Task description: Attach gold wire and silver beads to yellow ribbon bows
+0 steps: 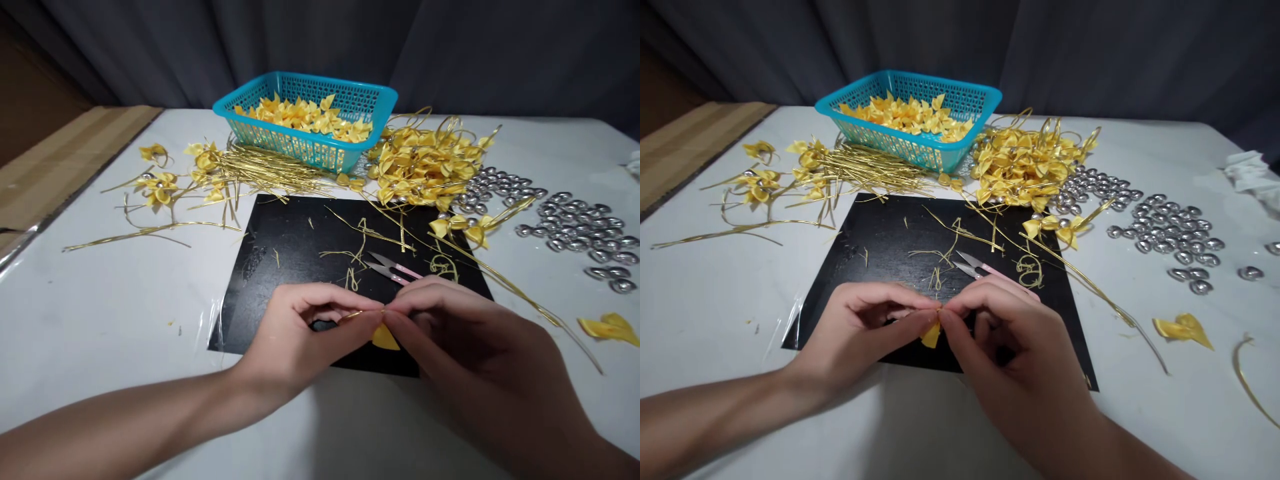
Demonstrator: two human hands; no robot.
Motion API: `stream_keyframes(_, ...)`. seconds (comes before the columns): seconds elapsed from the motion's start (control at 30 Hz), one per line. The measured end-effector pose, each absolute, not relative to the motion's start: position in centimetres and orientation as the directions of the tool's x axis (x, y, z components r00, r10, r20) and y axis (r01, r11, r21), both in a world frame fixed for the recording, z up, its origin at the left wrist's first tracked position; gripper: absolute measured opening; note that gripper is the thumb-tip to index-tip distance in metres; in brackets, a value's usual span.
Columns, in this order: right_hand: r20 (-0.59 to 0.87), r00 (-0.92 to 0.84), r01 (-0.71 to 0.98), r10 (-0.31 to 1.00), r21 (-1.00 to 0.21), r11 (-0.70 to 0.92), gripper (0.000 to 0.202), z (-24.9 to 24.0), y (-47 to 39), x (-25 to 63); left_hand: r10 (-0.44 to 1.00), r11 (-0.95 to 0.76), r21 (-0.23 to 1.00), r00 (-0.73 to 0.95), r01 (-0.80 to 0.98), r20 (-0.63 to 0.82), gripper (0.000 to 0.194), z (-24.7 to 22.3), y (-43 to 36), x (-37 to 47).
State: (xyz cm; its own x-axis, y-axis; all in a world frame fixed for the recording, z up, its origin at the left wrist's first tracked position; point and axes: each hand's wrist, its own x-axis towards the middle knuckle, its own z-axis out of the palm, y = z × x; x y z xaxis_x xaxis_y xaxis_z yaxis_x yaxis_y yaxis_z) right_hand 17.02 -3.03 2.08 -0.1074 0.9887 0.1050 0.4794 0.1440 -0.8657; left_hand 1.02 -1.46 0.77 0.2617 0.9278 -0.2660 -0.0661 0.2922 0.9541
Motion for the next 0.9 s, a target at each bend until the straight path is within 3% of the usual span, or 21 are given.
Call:
stream_keyframes(0.17, 0.033, -0.208, 0.422, 0.978, -0.899, 0.121, 0.016, 1.74, -2.66, 17.37, 0.927, 0.296, 0.952, 0.266, -0.081, -0.265, 0.009, 0.86, -1.50, 1.10)
stream_keyframes(0.43, -0.081, -0.201, 0.328, 0.976, -0.945, -0.010, 0.018, 1.78, -2.99, 17.42, 0.948, 0.229, 0.970, 0.246, -0.086, -0.202, 0.014, 0.91, -1.68, 1.14)
stream_keyframes(0.9, 0.100, -0.214, 0.421, 0.972, -0.888, 0.185, 0.016, 1.61, -2.41, 17.43, 0.934, 0.269, 0.962, 0.258, -0.048, -0.248, 0.005, 0.92, -1.51, 1.31)
